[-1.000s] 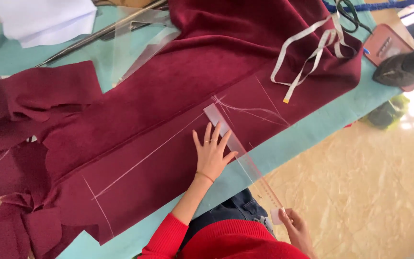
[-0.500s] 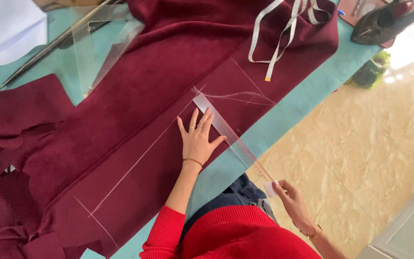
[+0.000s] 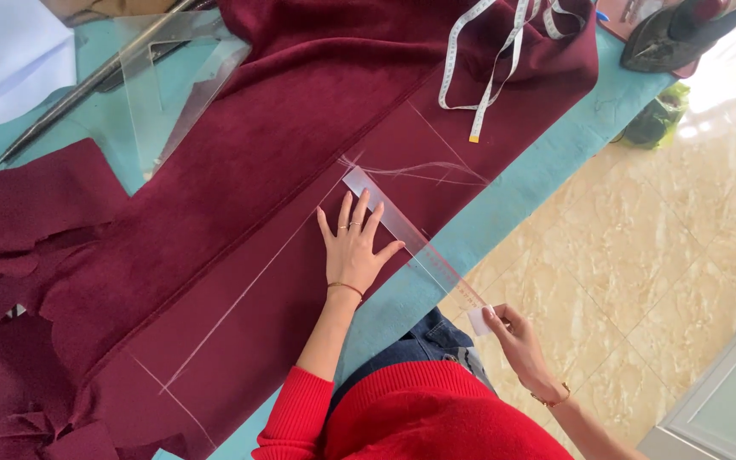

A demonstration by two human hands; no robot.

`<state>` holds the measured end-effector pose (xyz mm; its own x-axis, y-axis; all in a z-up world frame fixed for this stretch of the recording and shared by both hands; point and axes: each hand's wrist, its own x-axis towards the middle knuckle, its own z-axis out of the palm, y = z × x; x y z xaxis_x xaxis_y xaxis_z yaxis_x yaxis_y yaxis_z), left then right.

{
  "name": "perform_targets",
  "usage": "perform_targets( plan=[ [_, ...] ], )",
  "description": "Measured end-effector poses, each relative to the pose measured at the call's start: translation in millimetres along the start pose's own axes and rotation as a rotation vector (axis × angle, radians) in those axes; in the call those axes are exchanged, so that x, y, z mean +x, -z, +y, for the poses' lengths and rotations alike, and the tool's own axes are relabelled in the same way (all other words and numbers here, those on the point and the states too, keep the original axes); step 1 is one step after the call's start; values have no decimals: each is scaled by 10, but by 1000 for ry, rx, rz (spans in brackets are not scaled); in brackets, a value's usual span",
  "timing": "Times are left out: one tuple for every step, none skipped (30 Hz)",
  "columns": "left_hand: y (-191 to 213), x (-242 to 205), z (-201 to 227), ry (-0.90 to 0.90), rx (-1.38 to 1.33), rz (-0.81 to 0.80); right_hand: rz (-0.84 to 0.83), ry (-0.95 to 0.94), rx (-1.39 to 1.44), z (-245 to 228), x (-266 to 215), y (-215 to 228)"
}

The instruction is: The person marks a large piece of maroon fabric with a ruler and chalk, then uses shears to cut along the marked lines. The person cuts out a curved shape from the fabric, separating it from the main piece.

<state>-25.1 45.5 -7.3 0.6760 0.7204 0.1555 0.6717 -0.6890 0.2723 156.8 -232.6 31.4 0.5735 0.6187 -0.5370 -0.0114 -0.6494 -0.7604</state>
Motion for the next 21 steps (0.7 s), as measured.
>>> perform_targets(
  plan=[
    [-1,1,1,-2,-1,0,2,-1,1,2,2,3],
    [-3,-2,1,-3,1,10,6,-2,-16,5,4,5],
    [-5,-5,-1,-4,2,21,11,-4,-33,7,6,5],
    [-2,-1,1,-3,1,22,10,-4,-34,-7,5,12],
    [1,3,2,0,-3,9,10,-11,-39,-21,4,17],
    [3,4,2,4,-7,-3,9,-18,-45,-33,2,21],
    [4,1,4,5,-7,-3,9,-18,-47,-33,24,32],
    [7,-1,5,1,-2,22,17,-19,-84,-36,50,46],
    [11,-3,6,-3,3,47,25,-21,-121,-40,76,58],
    [-40,-5,-1,0,3,49,24,-19,-124,-123,150,58],
    [-91,-9,-10,19,-17,48,56,-11,-133,-207,222,56],
    [-141,-20,-17,40,-37,46,85,-4,-143,-292,293,56],
    [-142,-27,-11,45,-38,47,82,-2,-147,-426,374,35],
    [-145,-22,-12,44,-41,39,74,63,-161,-571,474,11],
    [-144,-19,-15,43,-43,31,66,129,-175,-719,570,-18],
    [-150,-17,-13,54,-42,35,57,135,-181,-884,699,-110],
    [-156,-14,-12,54,-48,27,35,219,-196,-1049,824,-206],
    [-163,-14,-17,54,-53,19,12,304,-209,-1212,949,-313],
    [-167,-15,-11,66,-50,23,2,311,-213,-1405,1077,-432],
    [-169,-22,-11,63,-35,18,-15,577,-363,-1596,1198,-562],
    [-170,-27,-11,61,-19,12,-32,844,-509,-1788,1315,-697]
  ],
)
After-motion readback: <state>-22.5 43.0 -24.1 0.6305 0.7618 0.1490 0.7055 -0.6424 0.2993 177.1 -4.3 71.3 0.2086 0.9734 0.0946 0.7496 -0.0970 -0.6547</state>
